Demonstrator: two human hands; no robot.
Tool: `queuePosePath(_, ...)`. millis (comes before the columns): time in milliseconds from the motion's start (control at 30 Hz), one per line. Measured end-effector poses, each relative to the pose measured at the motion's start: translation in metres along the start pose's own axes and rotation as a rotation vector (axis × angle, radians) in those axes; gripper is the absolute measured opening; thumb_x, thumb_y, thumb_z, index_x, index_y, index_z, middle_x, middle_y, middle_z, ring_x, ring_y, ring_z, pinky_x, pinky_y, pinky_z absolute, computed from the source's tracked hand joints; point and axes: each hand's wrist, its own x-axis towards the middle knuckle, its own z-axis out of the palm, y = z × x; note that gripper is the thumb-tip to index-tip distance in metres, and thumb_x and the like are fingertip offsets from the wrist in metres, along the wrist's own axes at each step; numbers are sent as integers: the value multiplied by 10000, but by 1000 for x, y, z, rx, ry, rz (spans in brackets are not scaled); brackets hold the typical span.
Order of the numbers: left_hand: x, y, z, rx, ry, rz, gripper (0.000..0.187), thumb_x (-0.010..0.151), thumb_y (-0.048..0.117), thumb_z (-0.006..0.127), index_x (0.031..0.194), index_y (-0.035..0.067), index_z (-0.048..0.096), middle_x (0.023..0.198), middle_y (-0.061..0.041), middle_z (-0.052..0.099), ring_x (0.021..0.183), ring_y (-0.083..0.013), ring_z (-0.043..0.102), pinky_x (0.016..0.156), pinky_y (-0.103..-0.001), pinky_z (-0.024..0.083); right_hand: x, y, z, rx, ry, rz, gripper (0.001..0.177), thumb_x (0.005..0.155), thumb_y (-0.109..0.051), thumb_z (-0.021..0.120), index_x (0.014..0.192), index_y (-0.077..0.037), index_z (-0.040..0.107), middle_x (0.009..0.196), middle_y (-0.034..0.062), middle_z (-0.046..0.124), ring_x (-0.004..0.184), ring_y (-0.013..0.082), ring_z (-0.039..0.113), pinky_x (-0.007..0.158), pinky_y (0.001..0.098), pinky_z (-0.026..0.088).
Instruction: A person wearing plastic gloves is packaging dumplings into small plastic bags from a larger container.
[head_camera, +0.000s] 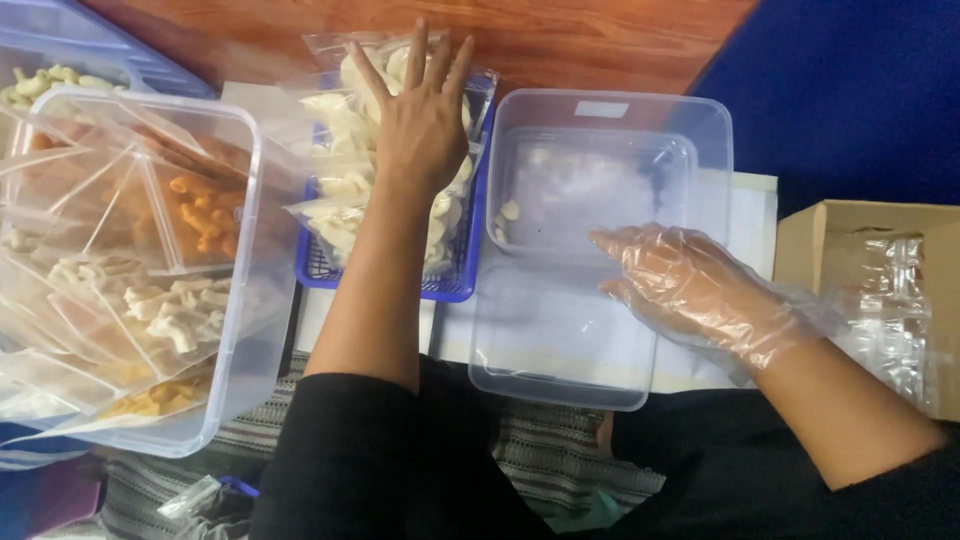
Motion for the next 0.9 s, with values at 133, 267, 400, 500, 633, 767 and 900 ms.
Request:
queuePosePath(133, 4, 0, 22, 131, -44, -53, 447, 948, 111, 518, 1392, 93, 578, 1422, -167, 573, 1406, -353, 389, 1077, -830, -88, -3, 2, -3, 4, -7, -2, 559, 898, -308, 632, 1443, -218, 542, 1412, 54, 616, 1251, 309, 602, 1109, 481, 445)
queuePosePath(267, 6, 3, 17, 144, 114, -74, 139, 939, 88, 649, 1028, 113, 752, 1295, -95, 678, 1168, -328, 592, 1138, -789, -65, -7, 4, -5, 6, -32, 20, 571, 897, -297, 648, 1451, -222, 531, 1381, 56, 635, 1227, 311, 620, 1091, 487, 468)
queuePosePath(400, 3, 5, 1, 62, 221, -52, 65, 971, 118, 672, 957, 100, 734, 1128, -77, 717, 955, -344, 659, 1148, -761, -3, -9, 13, 0, -10, -40, 7, 559, 910, -323, 635, 1450, -226, 530, 1372, 70, 640, 1223, 319, 628, 1094, 493, 473)
queuePosePath(500, 4, 3, -7, 67, 206, -46, 148, 986, 125, 642, 843, 125, 681, 886, -31, 724, 892, -290, 668, 1195, -713, 23, -13, 8, -7, 21, -15, 26, 558, 903, -325, 626, 1444, -214, 547, 1395, 69, 627, 1244, 329, 609, 1104, 499, 448)
queuePosePath(633, -1, 5, -30, 43, 225, 13, 128, 978, 154, 679, 859, 133, 719, 994, -11, 719, 970, -268, 680, 1187, -686, 125, -19, 2, -11, 16, 28, -2, 548, 916, -315, 615, 1448, -212, 536, 1371, 80, 640, 1207, 321, 632, 1087, 490, 473)
queuePosePath(767, -3, 19, -80, -44, 247, 167, 94, 902, 104, 807, 861, 112, 723, 1132, -31, 606, 1061, -263, 616, 1163, -630, 270, -37, -11, -27, 140, 234, -83, 590, 881, -253, 677, 1451, -150, 566, 1201, 166, 722, 978, 337, 740, 900, 465, 579)
queuePosePath(900, -14, 49, -147, -108, 353, 223, 127, 875, 61, 814, 873, 77, 688, 1108, -48, 607, 1095, -273, 601, 1113, -574, 378, -28, -5, -21, 105, 421, -251, 626, 889, -228, 729, 1449, -11, 553, 937, 221, 752, 638, 291, 745, 586, 382, 622)
